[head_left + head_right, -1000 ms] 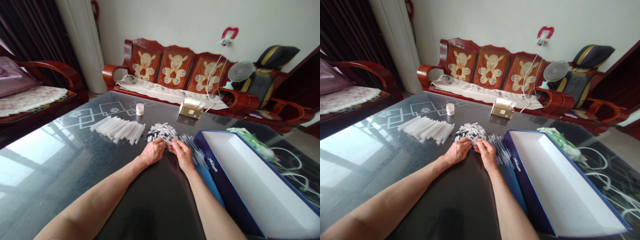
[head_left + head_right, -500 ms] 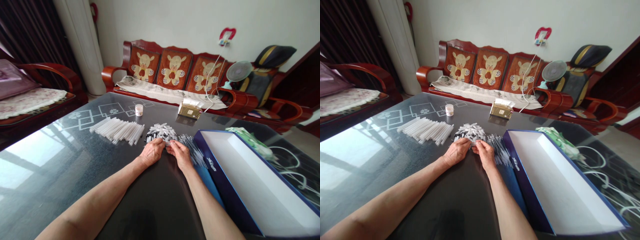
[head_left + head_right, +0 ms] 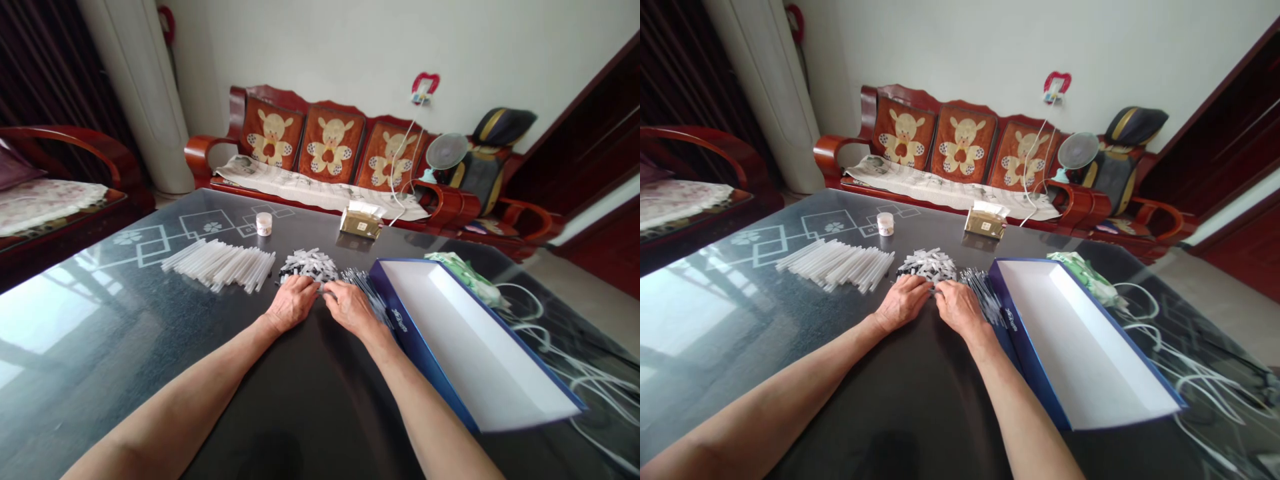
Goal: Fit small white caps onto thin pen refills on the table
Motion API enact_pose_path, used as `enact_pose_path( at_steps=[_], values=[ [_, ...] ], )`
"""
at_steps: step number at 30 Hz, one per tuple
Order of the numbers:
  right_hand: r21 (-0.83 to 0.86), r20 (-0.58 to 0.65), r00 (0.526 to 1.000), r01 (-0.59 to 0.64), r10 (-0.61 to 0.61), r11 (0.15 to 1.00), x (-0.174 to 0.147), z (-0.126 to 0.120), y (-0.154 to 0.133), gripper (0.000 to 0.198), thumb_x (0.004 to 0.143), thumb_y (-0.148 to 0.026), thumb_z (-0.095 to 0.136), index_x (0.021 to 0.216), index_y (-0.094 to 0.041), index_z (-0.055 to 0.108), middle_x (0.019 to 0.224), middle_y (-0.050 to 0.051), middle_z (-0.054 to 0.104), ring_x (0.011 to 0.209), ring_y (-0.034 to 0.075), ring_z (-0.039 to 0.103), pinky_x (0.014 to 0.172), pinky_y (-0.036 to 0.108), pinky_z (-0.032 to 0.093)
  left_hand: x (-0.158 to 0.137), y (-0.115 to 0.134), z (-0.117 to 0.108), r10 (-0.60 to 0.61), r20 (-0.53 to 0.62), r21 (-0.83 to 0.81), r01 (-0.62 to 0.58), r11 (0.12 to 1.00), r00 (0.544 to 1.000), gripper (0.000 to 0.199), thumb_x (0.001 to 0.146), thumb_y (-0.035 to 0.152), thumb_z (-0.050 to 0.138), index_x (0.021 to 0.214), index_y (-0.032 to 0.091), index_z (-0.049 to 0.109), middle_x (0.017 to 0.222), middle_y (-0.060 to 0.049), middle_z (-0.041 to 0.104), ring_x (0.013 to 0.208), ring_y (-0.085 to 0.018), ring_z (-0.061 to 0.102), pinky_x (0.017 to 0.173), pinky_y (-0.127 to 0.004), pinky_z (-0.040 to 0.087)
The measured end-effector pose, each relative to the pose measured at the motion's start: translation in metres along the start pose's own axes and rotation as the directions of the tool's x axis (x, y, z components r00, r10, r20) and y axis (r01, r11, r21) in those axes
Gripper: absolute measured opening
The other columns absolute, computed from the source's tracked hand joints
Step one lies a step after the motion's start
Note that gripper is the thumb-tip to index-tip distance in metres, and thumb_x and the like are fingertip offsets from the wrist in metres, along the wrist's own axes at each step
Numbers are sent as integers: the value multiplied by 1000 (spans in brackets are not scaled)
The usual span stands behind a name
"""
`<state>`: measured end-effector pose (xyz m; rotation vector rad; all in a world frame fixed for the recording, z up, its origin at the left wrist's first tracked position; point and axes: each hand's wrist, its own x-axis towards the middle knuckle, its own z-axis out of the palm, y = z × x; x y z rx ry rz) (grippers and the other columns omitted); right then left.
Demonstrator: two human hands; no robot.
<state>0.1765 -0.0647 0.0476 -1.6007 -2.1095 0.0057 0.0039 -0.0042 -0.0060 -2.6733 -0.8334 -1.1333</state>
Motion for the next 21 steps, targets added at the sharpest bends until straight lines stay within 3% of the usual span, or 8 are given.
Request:
enact_pose_path(
  at_steps=[2,4,6,8,10,13,16,21],
  values=[
    [-51,-15,1000,-5,4,999,-3,-20,7,15,85,-18,54,86,-21,69,89,6,68,81,17,64,77,26,48,1,1,-3,-11,-77,-3,11,1000,997,35,93,27,49,126,16,57,120,-14,59,105,-26,54,91,-41,45],
    [-51,-119,991,-67,61,996,-8,-44,24,16,84,-23,55,85,-20,71,95,7,67,85,18,64,79,27,48,1,1,-6,-63,-154,-6,63,998,986,43,91,27,50,132,15,51,132,-17,52,118,-30,48,98,-45,41],
    [-58,-238,951,-215,195,975,-17,-71,51,19,81,-30,56,83,-21,73,92,6,67,83,18,64,78,27,48,2,1,-7,-123,-188,-25,120,992,974,45,91,24,48,134,15,48,135,-18,49,124,-30,45,100,-45,39],
    [-103,-275,885,-415,375,904,-27,-94,82,23,78,-34,57,87,-22,74,91,6,70,77,18,64,74,28,48,1,-1,-6,-174,-174,-44,169,985,969,43,91,21,46,133,15,49,133,-17,51,123,-28,46,101,-44,39],
    [-185,-228,805,-589,548,787,-36,-108,113,24,74,-35,59,85,-22,75,85,5,72,76,20,65,72,28,47,0,-4,-2,-225,-138,-49,221,974,964,39,91,19,44,129,17,53,126,-15,56,116,-25,51,98,-42,40],
    [-318,-46,702,-685,711,656,-47,-110,147,23,72,-36,58,76,-23,76,77,4,74,75,22,67,64,26,45,-1,-9,5,-307,-98,-35,304,952,947,32,91,18,43,117,20,61,108,-10,64,97,-22,57,90,-38,44],
    [-375,114,640,-681,760,629,-50,-97,162,23,72,-34,57,70,-22,77,70,4,73,69,21,67,57,25,42,-3,-13,11,-427,-120,-27,427,904,896,29,92,18,43,109,21,66,92,-7,65,85,-19,57,82,-32,46],
    [-382,276,618,-633,736,674,-42,-77,162,22,72,-31,57,63,-21,75,64,5,70,65,20,66,56,24,40,-3,-19,14,-594,-178,-38,598,801,784,30,92,17,40,107,20,67,81,-5,62,80,-18,56,75,-29,46]
  ],
)
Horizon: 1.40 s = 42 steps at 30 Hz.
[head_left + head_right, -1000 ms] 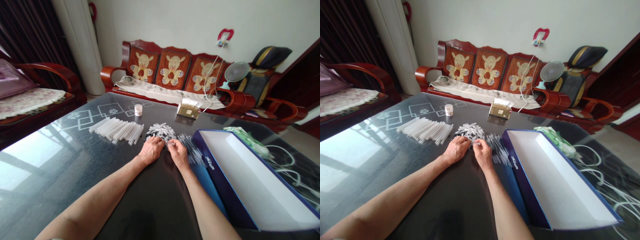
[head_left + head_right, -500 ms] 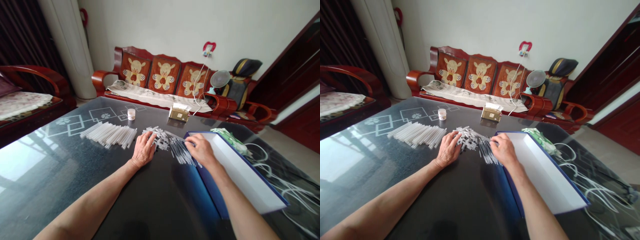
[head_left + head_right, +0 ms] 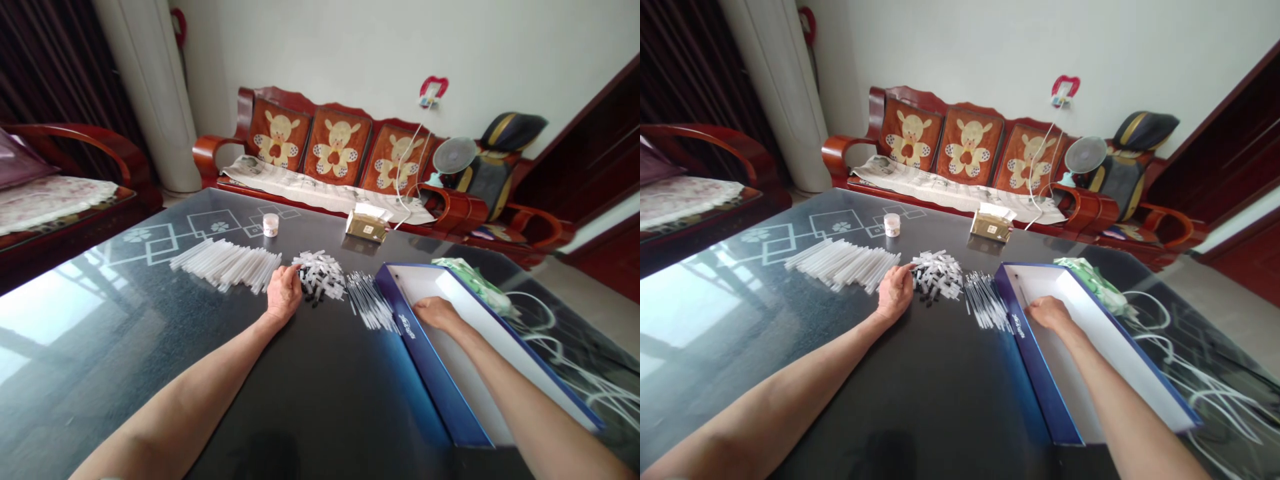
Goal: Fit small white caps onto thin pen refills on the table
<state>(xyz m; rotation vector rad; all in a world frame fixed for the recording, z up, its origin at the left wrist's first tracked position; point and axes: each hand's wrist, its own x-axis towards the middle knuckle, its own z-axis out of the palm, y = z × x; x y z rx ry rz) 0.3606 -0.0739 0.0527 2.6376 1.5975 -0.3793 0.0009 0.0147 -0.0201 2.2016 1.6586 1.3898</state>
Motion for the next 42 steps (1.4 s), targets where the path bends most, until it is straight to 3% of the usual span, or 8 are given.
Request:
enact_pose_path(
  at_steps=[8,12,15,19,22,25,34,42],
  values=[
    [-34,50,997,53,-51,998,0,-4,-5,31,81,-35,53,61,-20,73,66,7,70,66,22,66,57,26,40,-3,3,-1,102,125,23,-106,994,987,29,92,17,42,105,21,68,86,-5,64,84,-19,57,77,-28,45],
    [-111,-171,984,34,-53,993,-12,-21,-13,31,82,-32,48,66,-22,73,75,8,73,71,24,66,60,29,41,-4,5,-5,179,157,53,-190,980,971,30,92,17,41,105,21,68,86,-6,64,82,-19,56,79,-30,46],
    [-4,-439,888,148,-135,989,-30,-25,-37,28,83,-32,48,85,-22,74,87,8,74,80,24,67,68,30,44,-3,8,-11,200,180,76,-216,973,963,30,92,17,41,107,20,67,89,-7,64,83,-19,56,81,-31,46],
    [117,-658,669,545,-346,831,-57,-2,-95,27,87,-30,47,96,-21,71,98,7,72,86,19,66,80,27,47,6,11,-21,127,246,181,-175,968,961,31,90,15,42,110,19,65,94,-8,64,86,-21,57,80,-32,46],
    [58,-542,630,688,-556,723,-72,20,-131,26,90,-25,45,99,-20,69,95,6,69,80,17,65,77,26,47,22,7,-29,82,315,307,-183,934,946,30,89,13,42,109,19,64,100,-9,63,91,-22,57,81,-34,45],
    [-26,-404,615,732,-677,681,-78,31,-141,26,91,-21,44,102,-20,67,97,7,67,82,17,64,76,25,46,37,-3,-34,73,362,368,-214,905,930,28,89,12,40,104,18,63,106,-11,63,100,-25,56,84,-37,44],
    [-143,-251,676,682,-693,718,-77,20,-115,22,90,-19,47,93,-21,68,90,5,65,80,16,64,72,24,44,20,-23,-47,33,498,401,-263,878,867,25,89,15,40,100,16,63,116,-14,60,113,-27,51,92,-39,42],
    [-155,-172,659,716,-732,681,-99,3,-146,18,87,-18,52,90,-21,69,90,6,67,80,18,65,70,25,43,2,-18,-69,85,517,371,-312,875,852,25,89,13,40,91,17,65,100,-11,62,96,-24,54,85,-36,43]
  ],
)
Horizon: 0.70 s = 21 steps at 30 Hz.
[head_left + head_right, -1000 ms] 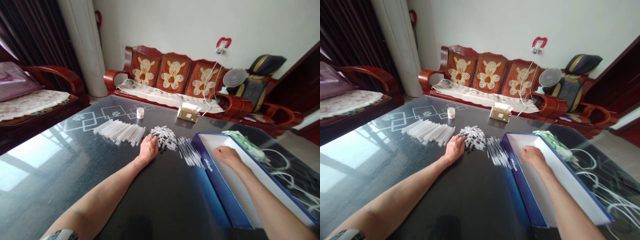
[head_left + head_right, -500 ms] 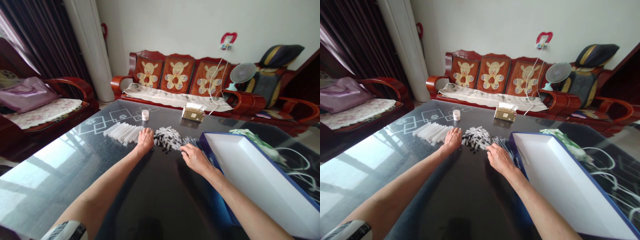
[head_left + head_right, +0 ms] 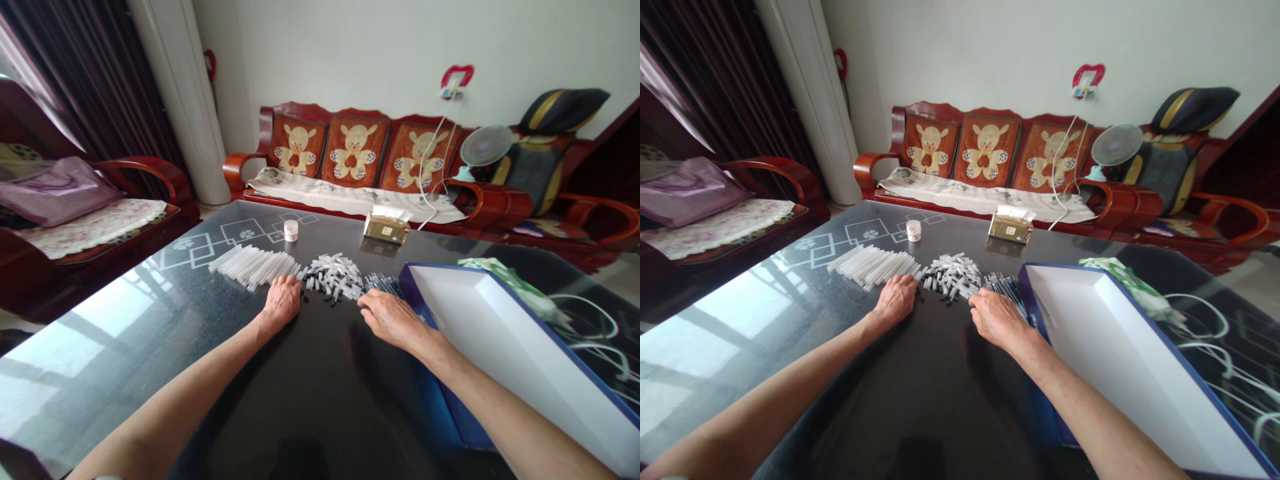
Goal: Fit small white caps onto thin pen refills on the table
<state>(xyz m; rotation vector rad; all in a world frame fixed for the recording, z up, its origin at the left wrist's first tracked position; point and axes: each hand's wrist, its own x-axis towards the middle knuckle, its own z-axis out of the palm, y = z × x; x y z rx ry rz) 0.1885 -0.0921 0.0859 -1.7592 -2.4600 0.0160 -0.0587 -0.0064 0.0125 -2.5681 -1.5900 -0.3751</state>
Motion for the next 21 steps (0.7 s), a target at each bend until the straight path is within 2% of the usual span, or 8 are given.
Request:
enact_pose_path(
  at_steps=[3,6,10,13,16,18,21],
  values=[
    [47,7,1000,4,-4,999,7,8,-14,19,87,-18,51,87,-21,69,88,6,67,80,18,65,70,26,43,-4,1,-3,13,22,21,-13,1000,1000,26,90,14,39,89,17,64,98,-12,62,93,-24,55,82,-35,44],
    [115,-11,1000,-26,28,993,15,27,-23,20,87,-17,50,85,-20,70,87,7,67,81,19,65,72,26,44,-5,1,-5,-1,46,59,-2,998,999,27,90,14,38,91,16,65,97,-12,61,92,-24,56,80,-34,45],
    [217,-125,984,-96,125,971,27,58,-27,22,88,-17,48,93,-19,70,93,8,70,83,19,65,76,27,46,0,3,-8,-61,103,97,51,994,993,27,91,13,39,97,16,64,98,-12,60,91,-22,58,76,-31,47],
    [290,-252,941,-149,225,945,34,80,-24,25,87,-15,46,95,-19,69,96,8,71,87,19,65,81,27,47,3,6,-11,-76,146,129,57,990,986,30,91,9,35,103,14,63,100,-14,60,95,-23,59,77,-31,47],
    [380,-374,876,-155,305,912,37,96,-21,24,84,-15,47,91,-20,70,94,7,72,87,19,66,82,28,48,6,8,-12,-70,176,149,43,988,982,35,91,7,31,107,12,62,102,-15,60,97,-24,60,76,-32,48],
    [439,-443,829,-132,342,889,36,102,-19,23,84,-17,48,90,-20,70,93,6,72,86,19,67,81,29,49,8,7,-14,-68,181,136,44,990,981,35,91,7,31,106,13,63,102,-16,59,97,-25,60,75,-32,48],
    [503,-507,791,-52,342,863,35,106,-17,24,83,-20,48,89,-21,71,90,6,72,83,19,67,80,29,50,12,0,-18,-119,135,35,115,993,984,32,89,9,36,102,15,65,100,-14,59,90,-24,63,71,-32,49]
  ],
)
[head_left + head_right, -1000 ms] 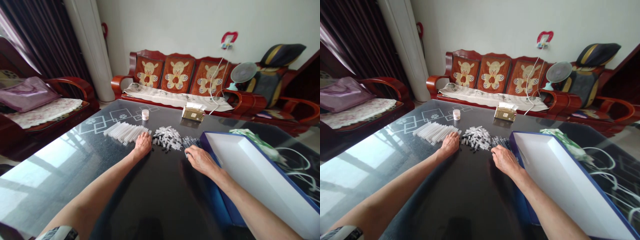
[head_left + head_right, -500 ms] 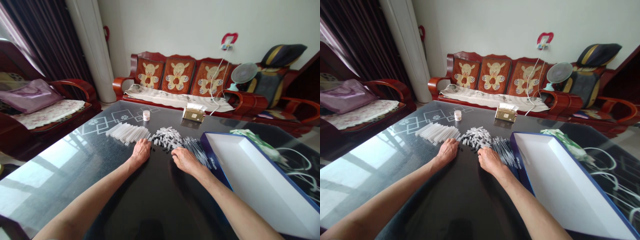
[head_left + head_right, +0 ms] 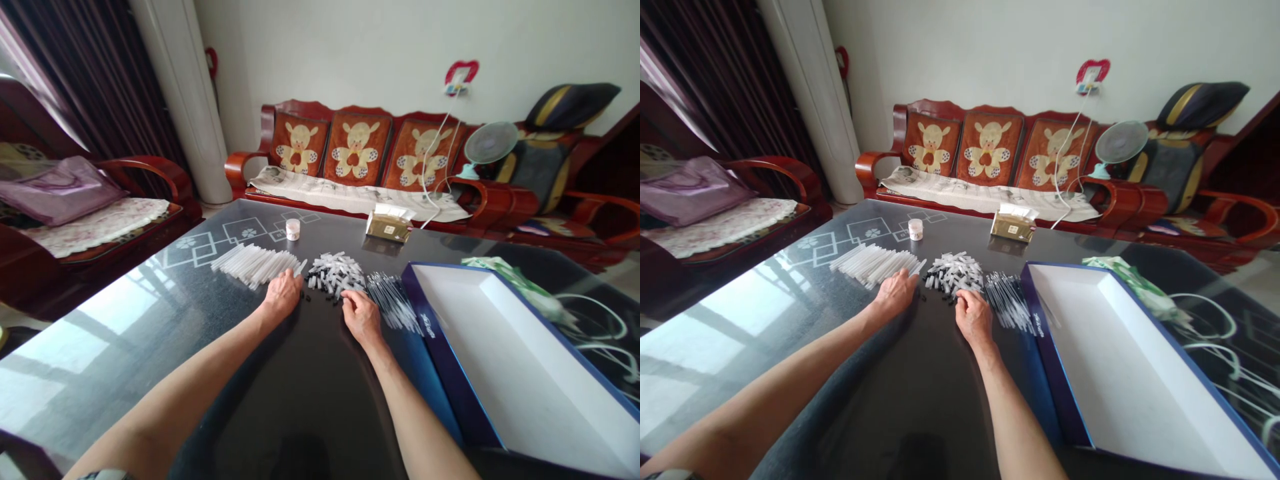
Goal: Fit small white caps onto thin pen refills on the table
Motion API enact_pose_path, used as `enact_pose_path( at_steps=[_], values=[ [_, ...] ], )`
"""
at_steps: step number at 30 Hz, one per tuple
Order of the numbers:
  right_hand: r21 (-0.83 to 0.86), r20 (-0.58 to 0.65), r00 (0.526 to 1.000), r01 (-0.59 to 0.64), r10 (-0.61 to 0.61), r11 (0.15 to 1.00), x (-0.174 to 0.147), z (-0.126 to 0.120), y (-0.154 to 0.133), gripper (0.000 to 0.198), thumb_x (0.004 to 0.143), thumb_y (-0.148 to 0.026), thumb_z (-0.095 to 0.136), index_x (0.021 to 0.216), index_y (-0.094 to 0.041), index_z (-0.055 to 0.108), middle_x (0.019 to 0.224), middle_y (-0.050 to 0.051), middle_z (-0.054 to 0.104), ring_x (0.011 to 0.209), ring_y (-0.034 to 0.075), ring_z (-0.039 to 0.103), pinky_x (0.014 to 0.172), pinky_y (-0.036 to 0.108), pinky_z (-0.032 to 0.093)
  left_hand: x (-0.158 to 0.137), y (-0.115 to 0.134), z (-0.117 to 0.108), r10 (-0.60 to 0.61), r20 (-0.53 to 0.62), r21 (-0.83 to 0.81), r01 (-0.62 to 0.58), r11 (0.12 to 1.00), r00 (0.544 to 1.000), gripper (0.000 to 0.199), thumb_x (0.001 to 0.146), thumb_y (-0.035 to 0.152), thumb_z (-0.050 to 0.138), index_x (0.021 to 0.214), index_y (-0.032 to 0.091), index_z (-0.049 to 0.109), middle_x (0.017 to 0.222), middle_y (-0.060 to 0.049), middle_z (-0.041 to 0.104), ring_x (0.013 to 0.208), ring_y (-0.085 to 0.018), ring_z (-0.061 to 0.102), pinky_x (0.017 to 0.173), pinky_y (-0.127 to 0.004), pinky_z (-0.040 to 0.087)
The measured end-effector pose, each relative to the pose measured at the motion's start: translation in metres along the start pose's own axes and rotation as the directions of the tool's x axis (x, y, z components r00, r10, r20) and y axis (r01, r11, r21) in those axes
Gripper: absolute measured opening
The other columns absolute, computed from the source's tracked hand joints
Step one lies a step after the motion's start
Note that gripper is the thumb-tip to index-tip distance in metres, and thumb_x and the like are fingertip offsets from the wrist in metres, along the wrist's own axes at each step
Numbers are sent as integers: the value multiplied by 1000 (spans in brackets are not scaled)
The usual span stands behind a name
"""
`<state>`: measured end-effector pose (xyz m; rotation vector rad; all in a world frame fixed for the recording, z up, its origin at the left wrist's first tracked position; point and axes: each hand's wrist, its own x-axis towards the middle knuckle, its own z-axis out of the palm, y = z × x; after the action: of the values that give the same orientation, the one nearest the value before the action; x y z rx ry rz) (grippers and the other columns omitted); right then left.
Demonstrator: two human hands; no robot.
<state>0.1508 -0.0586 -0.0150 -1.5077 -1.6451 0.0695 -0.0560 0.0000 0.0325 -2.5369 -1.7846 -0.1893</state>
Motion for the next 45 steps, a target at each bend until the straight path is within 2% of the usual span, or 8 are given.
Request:
enact_pose_path(
  at_steps=[4,8,13,18,23,29,33,45],
  values=[
    [137,-119,988,-83,99,987,3,-1,9,24,81,-24,49,88,-19,71,90,7,72,81,20,67,79,31,51,8,-7,-5,-98,-131,-268,60,961,987,33,89,13,40,106,18,68,92,-9,62,80,-19,64,72,-28,50],
    [278,-206,926,-253,315,927,4,2,22,30,82,-34,50,94,-16,71,87,7,73,80,21,67,76,33,52,14,3,4,-70,-327,-584,-143,799,943,36,87,9,39,106,17,68,83,-4,65,75,-13,64,75,-23,51],
    [206,-240,943,-183,231,961,4,2,17,25,84,-30,49,93,-18,70,87,6,72,79,19,65,76,31,52,11,35,29,155,-613,-371,-456,809,774,32,90,13,44,116,13,61,96,-8,64,89,-16,63,80,-25,51],
    [-168,-214,977,-55,18,984,10,-18,14,27,83,-15,47,96,-17,71,96,10,68,91,21,62,87,32,47,0,49,33,198,-655,-162,-392,906,730,22,96,26,48,111,21,63,83,-4,62,73,-14,60,64,-21,46],
    [-519,-117,966,-257,230,815,10,-35,26,16,81,-24,60,88,-20,74,93,9,65,86,23,57,79,34,41,1,45,24,224,-685,-51,-353,934,693,21,95,33,50,94,21,66,79,-5,61,68,-16,56,62,-26,45],
    [-621,-83,942,-304,325,723,9,-36,22,17,82,-35,64,73,-23,73,91,6,62,87,22,54,75,34,34,7,45,31,292,-713,-106,-509,854,638,17,95,21,46,104,17,60,104,-10,63,90,-18,60,83,-32,51],
    [-627,-52,933,-308,356,716,12,-38,17,16,80,-38,67,75,-24,74,95,6,62,89,22,54,75,34,33,5,47,35,334,-690,-121,-557,822,643,23,95,18,43,112,16,57,104,-10,62,94,-19,60,84,-31,53],
    [-669,-86,951,-276,296,690,13,-31,25,22,83,-26,55,71,-17,72,88,12,61,82,24,58,72,35,37,3,46,35,354,-544,-135,-495,858,761,29,97,27,39,116,19,59,91,-7,62,84,-18,59,74,-28,53]
  ],
)
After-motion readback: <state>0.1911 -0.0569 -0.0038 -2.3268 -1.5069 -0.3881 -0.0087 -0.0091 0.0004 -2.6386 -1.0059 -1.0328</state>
